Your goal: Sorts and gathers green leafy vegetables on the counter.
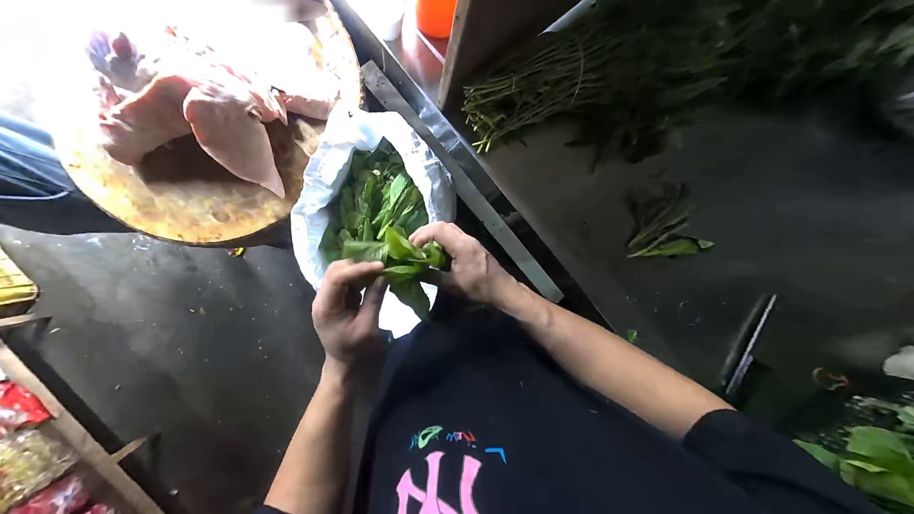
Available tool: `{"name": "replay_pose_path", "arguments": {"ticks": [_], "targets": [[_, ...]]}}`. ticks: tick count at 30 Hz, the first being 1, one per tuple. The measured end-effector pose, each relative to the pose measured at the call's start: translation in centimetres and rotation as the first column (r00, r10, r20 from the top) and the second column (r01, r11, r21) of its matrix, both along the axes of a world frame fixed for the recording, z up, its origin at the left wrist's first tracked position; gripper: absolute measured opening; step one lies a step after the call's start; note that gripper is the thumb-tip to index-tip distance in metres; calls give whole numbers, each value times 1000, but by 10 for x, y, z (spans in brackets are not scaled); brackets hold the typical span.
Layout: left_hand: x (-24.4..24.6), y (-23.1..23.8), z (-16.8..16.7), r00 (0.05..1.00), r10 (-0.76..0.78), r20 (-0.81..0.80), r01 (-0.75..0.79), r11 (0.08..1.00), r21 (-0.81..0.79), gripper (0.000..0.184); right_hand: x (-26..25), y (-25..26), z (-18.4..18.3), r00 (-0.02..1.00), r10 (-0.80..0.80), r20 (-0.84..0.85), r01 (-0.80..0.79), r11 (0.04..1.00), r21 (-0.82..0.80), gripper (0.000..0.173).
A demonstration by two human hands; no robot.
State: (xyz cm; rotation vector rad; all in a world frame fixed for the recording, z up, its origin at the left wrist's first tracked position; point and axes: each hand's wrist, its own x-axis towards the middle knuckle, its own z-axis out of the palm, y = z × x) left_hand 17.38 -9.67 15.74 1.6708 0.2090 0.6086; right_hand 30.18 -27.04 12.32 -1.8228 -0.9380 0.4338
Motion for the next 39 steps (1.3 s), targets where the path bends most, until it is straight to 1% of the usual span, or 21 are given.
{"name": "replay_pose_path", "arguments": {"ticks": [1, 3, 5, 6, 7, 8, 9, 10, 11, 13, 14, 16, 20, 26, 29, 31, 32, 34, 36, 37, 39], "targets": [[4, 3, -2, 1000, -7, -1, 7, 999, -53, 24, 1, 1, 1, 997, 7, -77, -10, 999, -45, 40], [12, 6, -3, 1000, -15, -19, 12, 988, -152, 35, 2, 3, 8, 975, -24, -220, -12, 987, -158, 40], [22, 10, 0, 998, -48, -46, 35, 967, -253, 52, 2, 2, 14, 956, -78, -283, 20, 979, -202, 41], [26, 12, 2, 995, -74, -69, 51, 956, -288, 64, 1, 0, 17, 937, -120, -329, 60, 981, -185, 44], [29, 13, 3, 987, -106, -119, 66, 952, -300, 75, -1, -1, 17, 895, -166, -414, 123, 984, -127, 46], [32, 14, 4, 970, -135, -201, 74, 956, -284, 85, -3, -2, 17, 823, -190, -536, 191, 980, -53, 43], [35, 15, 1, 941, -159, -298, 87, 967, -241, 91, -5, -2, 13, 777, -217, -591, 261, 965, -11, 44], [37, 16, -4, 902, -184, -391, 119, 975, -185, 93, -6, -1, 10, 714, -235, -659, 326, 945, 17, 44], [38, 17, -9, 854, -203, -480, 160, 979, -130, 90, -5, 0, 9, 644, -237, -728, 365, 931, 21, 45], [40, 17, -18, 778, -199, -596, 197, 978, -69, 73, -1, 3, 13, 506, -214, -835, 422, 906, 23, 41], [39, 18, -22, 764, -191, -617, 194, 979, -64, 63, 2, 4, 16, 439, -200, -876, 448, 894, 20, 38], [36, 23, -30, 764, -171, -622, 183, 982, -46, 47, 6, 2, 19, 346, -183, -920, 496, 868, 14, 37], [34, 38, -36, 765, -148, -626, 195, 981, 7, 30, 10, -4, 16, 257, -263, -930, 575, 815, -72, 42], [34, 49, -42, 723, -112, -682, 269, 955, 129, 20, 14, -4, 8, 188, -462, -867, 675, 702, -228, 39], [33, 50, -45, 692, -95, -716, 256, 959, 120, 18, 16, -8, 9, 141, -481, -865, 673, 688, -273, 37], [33, 49, -47, 665, -111, -738, 231, 971, 62, 17, 17, -8, 12, 118, -444, -888, 678, 690, -255, 35], [33, 46, -47, 665, -143, -733, 207, 978, -3, 17, 17, -8, 15, 119, -419, -900, 671, 703, -238, 34], [35, 35, -42, 680, -261, -686, 155, 965, -213, 18, 15, -8, 21, 142, -351, -926, 632, 752, -188, 33], [38, 21, -38, 698, -421, -579, 135, 872, -471, 27, 15, -6, 24, 162, -310, -937, 595, 788, -157, 34], [40, 13, -38, 698, -478, -533, 136, 819, -557, 36, 14, -4, 25, 178, -312, -933, 578, 801, -158, 35], [43, 1, -35, 688, -511, -516, 134, 788, -601, 49, 13, -2, 25, 247, -336, -909, 515, 840, -171, 37]]}}
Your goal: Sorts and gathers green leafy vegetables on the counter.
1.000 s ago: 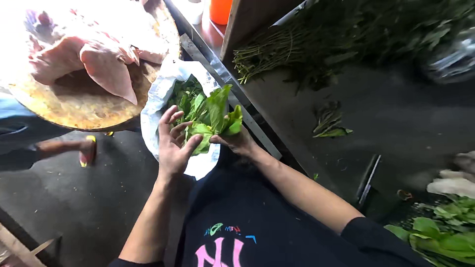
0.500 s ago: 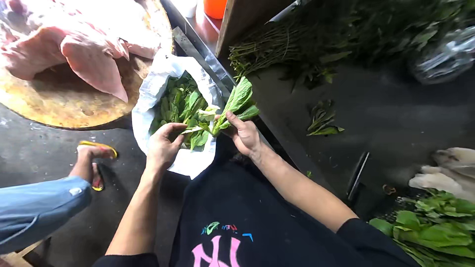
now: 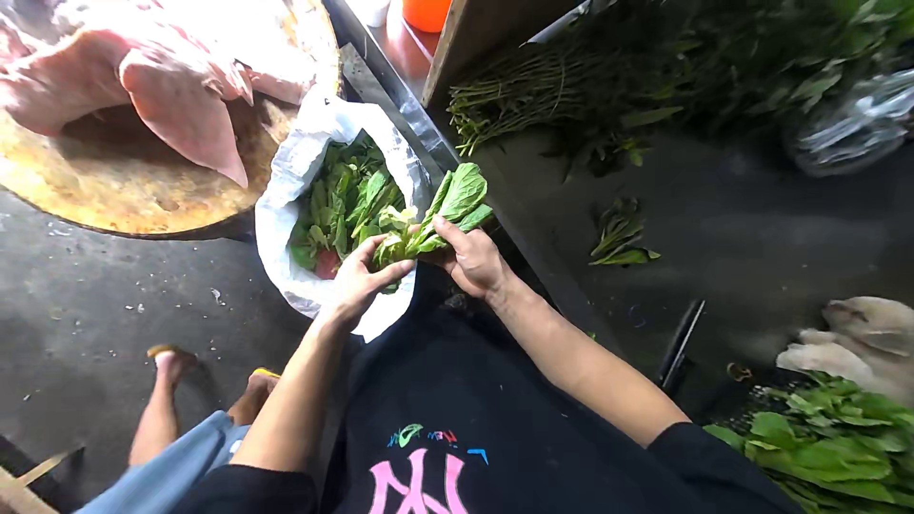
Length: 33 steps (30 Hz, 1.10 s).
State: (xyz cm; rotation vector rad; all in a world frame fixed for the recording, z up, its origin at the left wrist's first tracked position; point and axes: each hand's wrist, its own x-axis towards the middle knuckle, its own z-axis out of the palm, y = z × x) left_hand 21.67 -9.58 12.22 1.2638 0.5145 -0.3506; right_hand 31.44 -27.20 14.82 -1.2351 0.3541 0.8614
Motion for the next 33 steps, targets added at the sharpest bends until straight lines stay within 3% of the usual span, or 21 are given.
{"name": "replay_pose_path", "arguments": {"ticks": [4, 6, 10, 17, 20, 27, 29, 30, 32, 33], "targets": [[2, -12, -7, 997, 49, -62, -44, 996, 83, 35, -6, 0, -1, 994, 101, 45, -96, 991, -89, 35], [1, -10, -10, 995, 73, -71, -73, 997, -6, 28, -8, -1, -2, 994, 99, 46, -96, 993, -66, 35], [-1, -6, -11, 985, 170, -42, -174, 975, -137, 28, -13, -3, -6, 995, 47, 92, -50, 998, 27, 35], [1, -1, -9, 939, 345, -2, -344, 937, -66, 21, -13, -6, -14, 985, -139, 99, 119, 977, 178, 30], [3, 0, -7, 913, 406, -31, -406, 904, -134, 20, -13, -6, -13, 978, -195, 77, 173, 957, 233, 29], [2, 0, -1, 882, 463, -84, -461, 811, -360, 18, -16, -22, -18, 965, -264, 0, 223, 816, 533, 25], [0, 9, -6, 888, 455, -64, -453, 845, -285, 15, -8, -39, -19, 939, -343, 18, 272, 775, 571, 24], [-3, 18, -12, 905, 425, -29, -423, 890, -172, 16, -1, -50, -19, 928, -368, 54, 274, 774, 571, 24], [-10, 39, -32, 979, 201, 19, -198, 938, 285, 26, 11, -76, -18, 921, -358, 151, 223, 805, 549, 30], [-13, 48, -40, 998, 51, -47, -19, 847, 531, 38, 14, -89, -15, 923, -325, 205, 179, 835, 520, 38]]}}
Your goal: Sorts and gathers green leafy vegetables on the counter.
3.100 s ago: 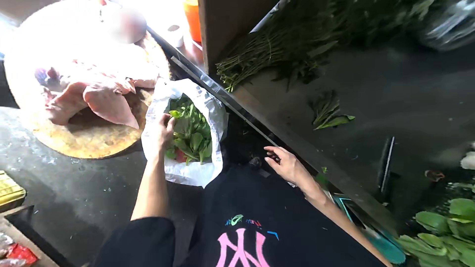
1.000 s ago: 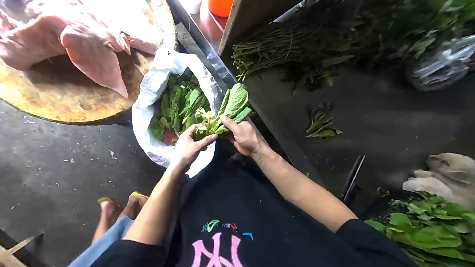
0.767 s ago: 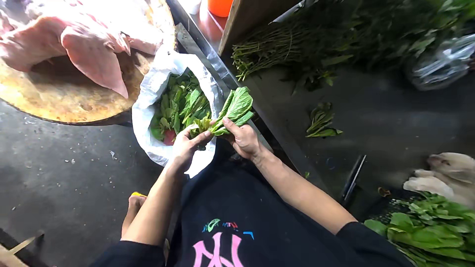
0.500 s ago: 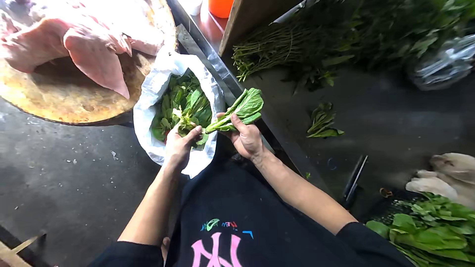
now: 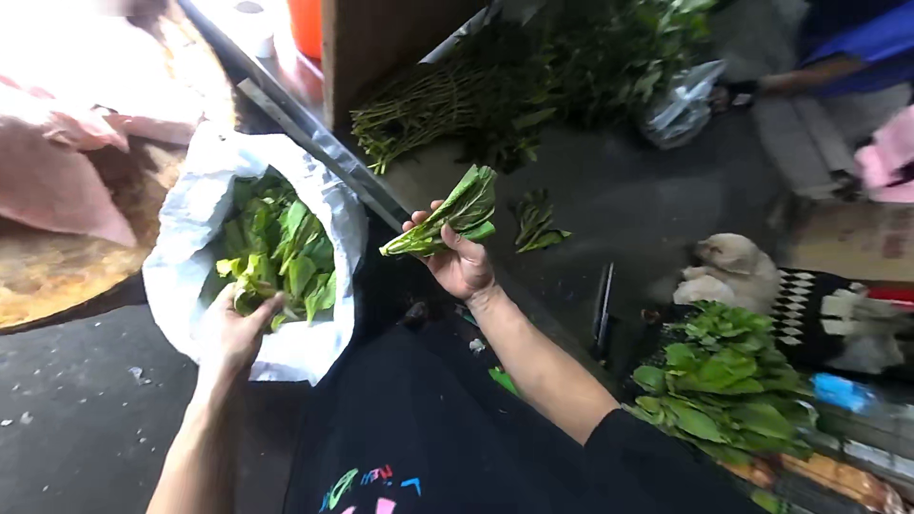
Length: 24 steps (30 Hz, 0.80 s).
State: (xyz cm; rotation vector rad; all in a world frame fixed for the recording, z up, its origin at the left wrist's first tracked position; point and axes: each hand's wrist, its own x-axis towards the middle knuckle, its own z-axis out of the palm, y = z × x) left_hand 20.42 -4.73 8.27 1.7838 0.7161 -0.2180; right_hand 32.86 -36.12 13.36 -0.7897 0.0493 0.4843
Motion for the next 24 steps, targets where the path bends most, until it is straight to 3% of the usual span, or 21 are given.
{"name": "replay_pose_path", "arguments": {"ticks": [1, 3, 4, 7, 9, 11, 12, 14, 16, 17, 19, 20, 24], "targets": [[0, 6, -5, 985, -129, -114, 149, 971, 188, 54, 3, -11, 4, 999, 34, 37, -32, 998, -60, 47], [3, 8, -8, 928, -269, -256, 346, 880, 327, 87, 6, -27, 12, 994, 100, 53, -89, 979, -186, 64], [4, 5, -5, 918, -299, -261, 381, 846, 372, 94, 5, -31, 16, 994, 108, 31, -98, 968, -232, 67], [8, -19, 28, 931, -359, -66, 353, 840, 412, 74, -9, -33, 22, 998, 36, -57, -53, 940, -338, 60], [18, -44, 53, 917, -393, 63, 362, 890, 279, 56, -21, -28, 25, 997, -5, -74, -30, 886, -463, 50], [32, -76, 66, 889, -439, 128, 438, 898, 35, 53, -33, -20, 27, 999, 24, -30, -37, 764, -644, 44], [39, -93, 65, 865, -480, 146, 492, 869, -56, 56, -38, -17, 28, 997, 82, -5, -60, 681, -730, 47], [49, -121, 49, 815, -555, 167, 573, 815, -87, 54, -46, -12, 33, 967, 254, 8, -131, 523, -842, 61], [50, -139, 30, 850, -487, 201, 521, 833, -187, 27, -53, -15, 45, 934, 358, 6, -169, 454, -875, 76], [49, -143, 23, 876, -421, 236, 481, 806, -345, 22, -56, -21, 50, 930, 367, 28, -158, 464, -871, 78], [46, -150, 16, 923, -305, 234, 381, 640, -668, 29, -62, -42, 53, 939, 333, 84, -100, 499, -861, 73], [44, -152, 16, 933, -289, 214, 345, 555, -757, 35, -65, -56, 51, 945, 307, 111, -61, 499, -864, 67], [43, -165, 22, 943, -298, 148, 268, 415, -870, 38, -79, -120, 38, 980, 153, 124, 49, 421, -906, 49]]}}
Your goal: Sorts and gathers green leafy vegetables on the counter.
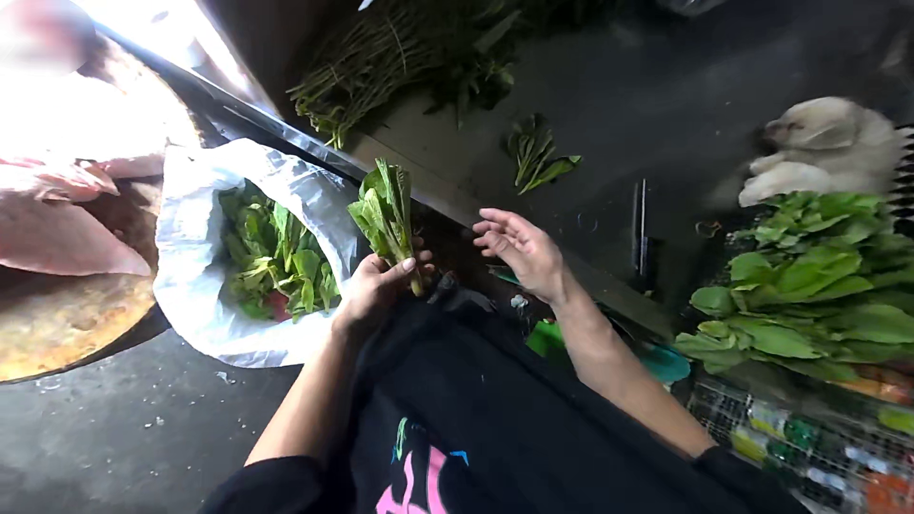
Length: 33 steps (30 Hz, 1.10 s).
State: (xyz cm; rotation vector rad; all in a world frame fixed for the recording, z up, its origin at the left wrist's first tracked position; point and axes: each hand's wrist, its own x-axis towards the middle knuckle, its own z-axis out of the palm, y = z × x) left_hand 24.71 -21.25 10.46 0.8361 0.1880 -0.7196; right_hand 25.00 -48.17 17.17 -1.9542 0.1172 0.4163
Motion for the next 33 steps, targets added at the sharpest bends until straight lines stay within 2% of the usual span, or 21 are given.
{"name": "replay_pose_path", "arguments": {"ticks": [5, 8, 12, 17, 19, 20, 21, 22, 23, 25, 29, 31, 33], "targets": [[6, -27, 10, 997, -80, 4, 80, 988, -133, 41, -31, -55, -8, 983, -182, 7, 182, 983, 16, 39], [7, -55, 17, 992, -124, 34, 128, 976, -179, 42, -48, -80, -15, 987, -160, -22, 160, 987, 6, 36], [4, -106, 20, 994, -105, 40, 111, 977, -183, 41, -63, -119, -20, 988, -140, -60, 141, 990, 19, 35], [-1, -163, 26, 997, -64, 34, 66, 994, -89, 46, -76, -175, -18, 985, -152, -78, 152, 988, -12, 35], [3, -180, 29, 994, -56, 95, 44, 992, 120, 41, -80, -199, -22, 984, -156, -86, 154, 988, -33, 35], [9, -187, 30, 983, -86, 160, 32, 950, 309, 36, -82, -211, -23, 983, -160, -90, 155, 986, -55, 34], [17, -193, 30, 963, -146, 225, 8, 853, 523, 34, -83, -222, -23, 982, -162, -100, 154, 985, -84, 34], [25, -198, 28, 934, -228, 274, -31, 714, 700, 37, -86, -232, -22, 979, -164, -121, 151, 982, -110, 34], [33, -202, 29, 909, -290, 299, -79, 585, 807, 40, -91, -241, -21, 977, -164, -136, 146, 981, -129, 34], [55, -213, 29, 895, -304, 327, -157, 471, 868, 43, -99, -259, -19, 976, -177, -126, 158, 976, -147, 34], [105, -240, 22, 862, -347, 371, -232, 380, 895, 47, -118, -291, -24, 960, -257, -116, 236, 958, -163, 35], [126, -251, 7, 848, -397, 351, -206, 362, 909, 52, -129, -300, -30, 945, -301, -126, 278, 946, -169, 37], [141, -261, -7, 834, -482, 269, -138, 289, 947, 60, -137, -305, -34, 942, -311, -126, 290, 944, -160, 38]]}}
